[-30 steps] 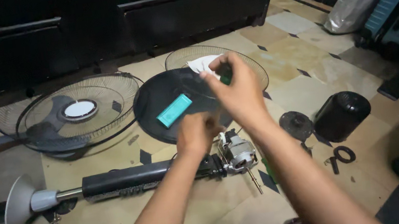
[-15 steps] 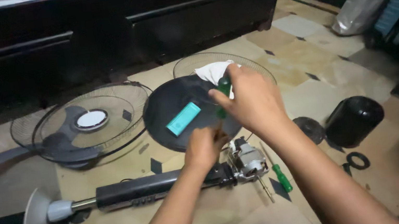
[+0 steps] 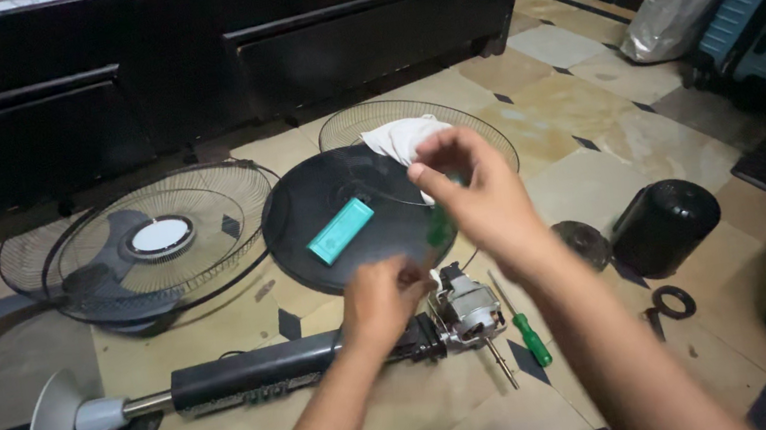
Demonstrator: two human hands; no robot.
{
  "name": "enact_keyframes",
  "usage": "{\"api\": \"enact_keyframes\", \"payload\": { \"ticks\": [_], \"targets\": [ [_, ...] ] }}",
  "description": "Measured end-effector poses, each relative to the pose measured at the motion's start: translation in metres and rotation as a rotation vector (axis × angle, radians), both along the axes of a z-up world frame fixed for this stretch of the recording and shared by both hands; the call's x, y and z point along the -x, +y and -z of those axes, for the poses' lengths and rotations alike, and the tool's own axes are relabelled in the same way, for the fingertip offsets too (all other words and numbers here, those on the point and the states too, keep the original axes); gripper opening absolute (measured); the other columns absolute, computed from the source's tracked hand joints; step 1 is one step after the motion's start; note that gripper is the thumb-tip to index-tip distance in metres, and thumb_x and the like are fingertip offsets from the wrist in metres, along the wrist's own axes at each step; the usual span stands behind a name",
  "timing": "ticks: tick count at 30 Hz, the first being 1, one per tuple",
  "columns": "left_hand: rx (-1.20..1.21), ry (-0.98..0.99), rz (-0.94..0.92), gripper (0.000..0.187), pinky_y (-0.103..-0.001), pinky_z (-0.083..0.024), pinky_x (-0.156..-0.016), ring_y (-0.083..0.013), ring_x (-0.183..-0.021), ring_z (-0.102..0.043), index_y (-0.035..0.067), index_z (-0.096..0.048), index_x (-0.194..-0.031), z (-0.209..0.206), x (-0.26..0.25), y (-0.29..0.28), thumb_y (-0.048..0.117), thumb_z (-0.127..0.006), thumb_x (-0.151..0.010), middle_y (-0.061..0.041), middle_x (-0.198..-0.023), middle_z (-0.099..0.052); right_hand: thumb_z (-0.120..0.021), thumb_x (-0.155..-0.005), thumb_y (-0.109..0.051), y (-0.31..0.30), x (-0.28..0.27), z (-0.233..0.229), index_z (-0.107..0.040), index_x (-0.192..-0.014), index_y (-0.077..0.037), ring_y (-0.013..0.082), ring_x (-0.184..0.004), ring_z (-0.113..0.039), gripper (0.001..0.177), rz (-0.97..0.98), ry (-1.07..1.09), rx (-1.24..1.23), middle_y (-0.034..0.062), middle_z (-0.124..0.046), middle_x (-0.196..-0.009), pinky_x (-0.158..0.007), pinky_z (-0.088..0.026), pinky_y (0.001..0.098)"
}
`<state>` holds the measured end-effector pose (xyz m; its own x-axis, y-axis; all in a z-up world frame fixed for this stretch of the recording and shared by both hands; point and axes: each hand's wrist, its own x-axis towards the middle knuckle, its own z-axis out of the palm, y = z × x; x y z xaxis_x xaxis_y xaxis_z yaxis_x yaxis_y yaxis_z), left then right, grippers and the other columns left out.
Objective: The person is repairing an electric fan motor. They use a screwdriver to tighten screws on the motor housing and adjust the internal components. The fan blades and cage are disassembled and placed nearby.
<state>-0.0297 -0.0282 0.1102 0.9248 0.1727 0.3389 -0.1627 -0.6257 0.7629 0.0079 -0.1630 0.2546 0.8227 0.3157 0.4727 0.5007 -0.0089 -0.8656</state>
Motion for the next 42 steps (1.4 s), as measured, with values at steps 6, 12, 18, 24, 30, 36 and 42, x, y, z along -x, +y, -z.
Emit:
{"api": "enact_keyframes", "payload": {
  "ticks": [6, 12, 18, 24, 30, 36, 42],
  "targets": [
    [-0.073, 0.103, -0.117, 0.033, -0.045, -0.055, -0.072, -0.0318, -0.081, -0.074, 0.005, -0.068, -0.085, 0.001, 0.000, -0.018, 0.033, -0.085, -0.079, -0.012, -0.087, -0.077, -0.072, -0.093, -0.013, 0.006, 0.012, 0.026, -0.065, -0.104, -0.007, 0.0173, -0.089, -0.072, 0.014, 0.474, -0.055, 0.165, 0.0040, -0.073, -0.094, -0.082, -0.055, 0.0301],
    [0.080, -0.096, 0.332, 0.036, -0.044, -0.056, -0.077, -0.0352, -0.089, -0.073, 0.007, -0.072, -0.110, 0.010, -0.019, 0.001, 0.004, -0.069, -0.074, -0.017, -0.093, -0.076, -0.065, -0.089, 0.003, 0.000, -0.011, 0.013, -0.059, -0.104, -0.003, 0.0212, -0.097, -0.070, 0.018, -0.417, 0.289, -0.296, 0.0117, -0.072, -0.103, -0.093, -0.056, 0.0348],
    [0.018, 0.026, 0.114, 0.018, -0.042, -0.056, -0.069, -0.0341, -0.079, -0.074, 0.009, -0.080, -0.097, 0.004, -0.023, 0.010, 0.012, -0.078, -0.079, -0.017, -0.086, -0.075, -0.080, -0.077, -0.015, -0.002, 0.002, -0.010, -0.060, -0.106, -0.004, 0.0207, -0.075, -0.073, 0.037, 0.355, -0.156, 0.451, 0.0105, -0.073, -0.093, -0.066, -0.058, 0.0352],
    [-0.017, 0.095, -0.042, 0.032, -0.041, -0.056, -0.065, -0.0313, -0.069, -0.074, 0.004, -0.076, -0.086, -0.018, -0.008, 0.007, 0.027, -0.090, -0.069, -0.016, -0.074, -0.073, -0.082, -0.078, -0.013, 0.005, 0.028, -0.023, -0.070, -0.110, -0.009, 0.0245, -0.077, -0.075, 0.035, 0.336, -0.240, 0.539, 0.0112, -0.075, -0.095, -0.068, -0.058, 0.0375],
    [-0.160, 0.240, -0.097, 0.048, -0.042, -0.054, -0.070, -0.0314, -0.073, -0.072, 0.004, -0.076, -0.086, -0.017, -0.008, 0.007, 0.045, -0.094, -0.071, -0.015, -0.073, -0.074, -0.070, -0.074, 0.002, 0.009, 0.022, -0.023, -0.069, -0.118, -0.012, 0.0237, -0.090, -0.075, 0.046, 0.154, -0.294, 0.534, 0.0100, -0.077, -0.109, -0.077, -0.057, 0.0349],
    [0.069, 0.025, 0.224, 0.022, -0.039, -0.057, -0.068, -0.0251, -0.076, -0.077, 0.008, -0.079, -0.100, 0.005, -0.018, 0.017, 0.011, -0.077, -0.078, -0.015, -0.083, -0.077, -0.061, -0.085, 0.011, -0.006, 0.000, -0.021, -0.071, -0.124, -0.005, 0.0242, -0.110, -0.069, 0.043, -0.312, 0.035, 0.276, 0.0166, -0.072, -0.125, -0.090, -0.057, 0.0386],
    [0.005, 0.160, 0.077, 0.021, -0.039, -0.056, -0.069, -0.0299, -0.070, -0.074, 0.008, -0.082, -0.094, -0.001, -0.018, 0.011, 0.019, -0.085, -0.076, -0.018, -0.079, -0.075, -0.083, -0.086, -0.013, 0.003, 0.023, -0.013, -0.073, -0.117, -0.010, 0.0203, -0.100, -0.077, 0.033, 0.295, -0.189, 0.551, 0.0102, -0.077, -0.114, -0.083, -0.060, 0.0358]
  ]
}}
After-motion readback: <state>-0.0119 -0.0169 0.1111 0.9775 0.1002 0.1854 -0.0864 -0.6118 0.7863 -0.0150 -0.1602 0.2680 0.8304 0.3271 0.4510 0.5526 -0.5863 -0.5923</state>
